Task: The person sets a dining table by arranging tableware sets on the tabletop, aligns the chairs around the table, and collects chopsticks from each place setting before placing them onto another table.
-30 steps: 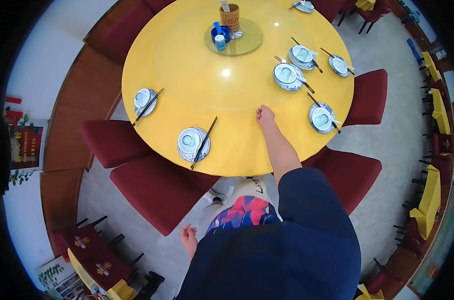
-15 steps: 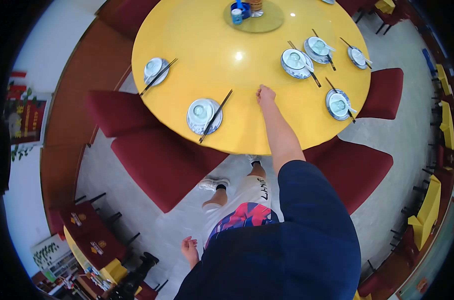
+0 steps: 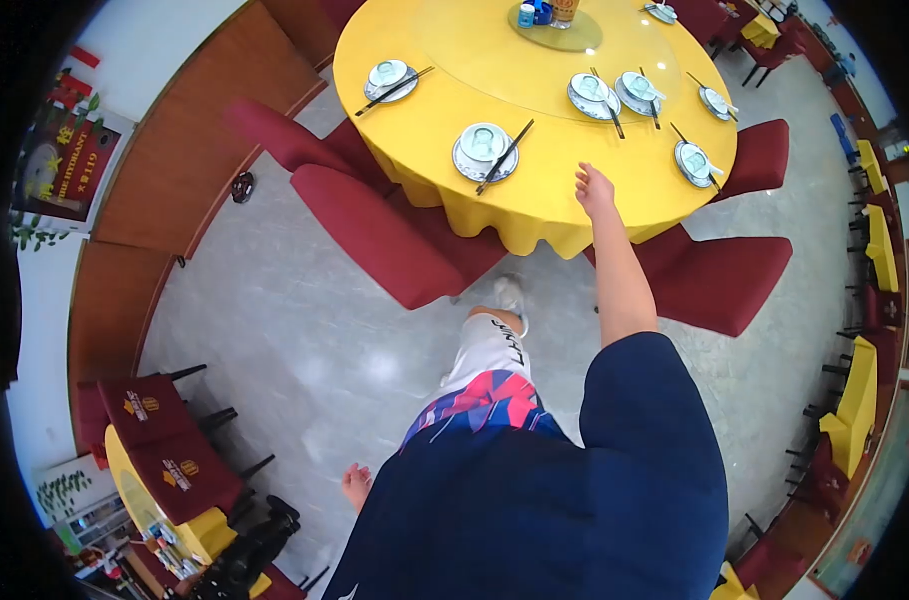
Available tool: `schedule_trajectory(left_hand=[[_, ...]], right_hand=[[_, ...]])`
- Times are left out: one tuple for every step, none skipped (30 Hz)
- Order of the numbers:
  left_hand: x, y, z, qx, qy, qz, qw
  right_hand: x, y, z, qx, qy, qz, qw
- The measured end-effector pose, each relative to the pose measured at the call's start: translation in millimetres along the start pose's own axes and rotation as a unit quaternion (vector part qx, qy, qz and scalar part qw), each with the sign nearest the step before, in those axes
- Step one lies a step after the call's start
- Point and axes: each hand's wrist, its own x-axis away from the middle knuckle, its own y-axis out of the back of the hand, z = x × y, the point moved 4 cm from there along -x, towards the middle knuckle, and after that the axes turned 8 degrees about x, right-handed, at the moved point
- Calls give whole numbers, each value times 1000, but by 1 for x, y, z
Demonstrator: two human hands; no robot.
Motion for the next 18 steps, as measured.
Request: schedule_trajectory(left_hand=[[-14, 12, -13, 13, 14, 2, 1000], [-32, 15, -26, 13, 9, 12, 1000], [-52, 17, -40, 9, -3, 24, 1000], [-75, 18, -54, 6, -15, 38, 999], [-98, 13, -73, 5, -17, 48, 999], [-125, 2, -96, 4, -49, 63, 997], [-150, -11, -120, 3, -81, 76, 994], [-172, -27, -146, 23, -90, 79, 993], [-191, -45, -177, 41, -99, 81, 991], [-198, -68, -211, 47, -111, 99, 988], [-208, -88, -243, 54, -123, 118, 984], [-225, -105, -264, 47, -126, 122, 983], [-241, -121, -289, 35, -137, 152, 978], [-256, -129, -313, 16, -145, 181, 973], [-269, -132, -329, 5, -144, 185, 972], [-279, -134, -343, -21, -124, 194, 973], [-289, -135, -354, -48, -104, 202, 973], [-302, -132, -361, -58, -105, 206, 971]], right_hand=[[16, 5, -10, -19, -7, -11, 1000], [38, 7, -13, -27, -11, -35, 999], [57, 7, -21, -35, -17, -59, 997], [73, 5, -28, -40, -8, -65, 997], [84, 3, -36, -30, -16, -66, 997], [92, 0, -44, -18, -26, -67, 997], [101, -7, -47, -19, -22, -73, 997], [110, -19, -51, -27, -25, -72, 997], [120, -33, -55, -37, -30, -72, 996], [122, -46, -59, -40, -32, -77, 996], [121, -61, -58, -36, -19, -80, 996], [120, -77, -57, -34, -7, -84, 996], [117, -95, -53, -28, 12, -107, 994], [116, -114, -54, -36, 7, -117, 993], [113, -131, -49, -34, 22, -119, 992], [112, -149, -41, -31, 36, -124, 991], [108, -168, -37, -43, 63, -119, 990], [103, -185, -34, -48, 60, -129, 989]])
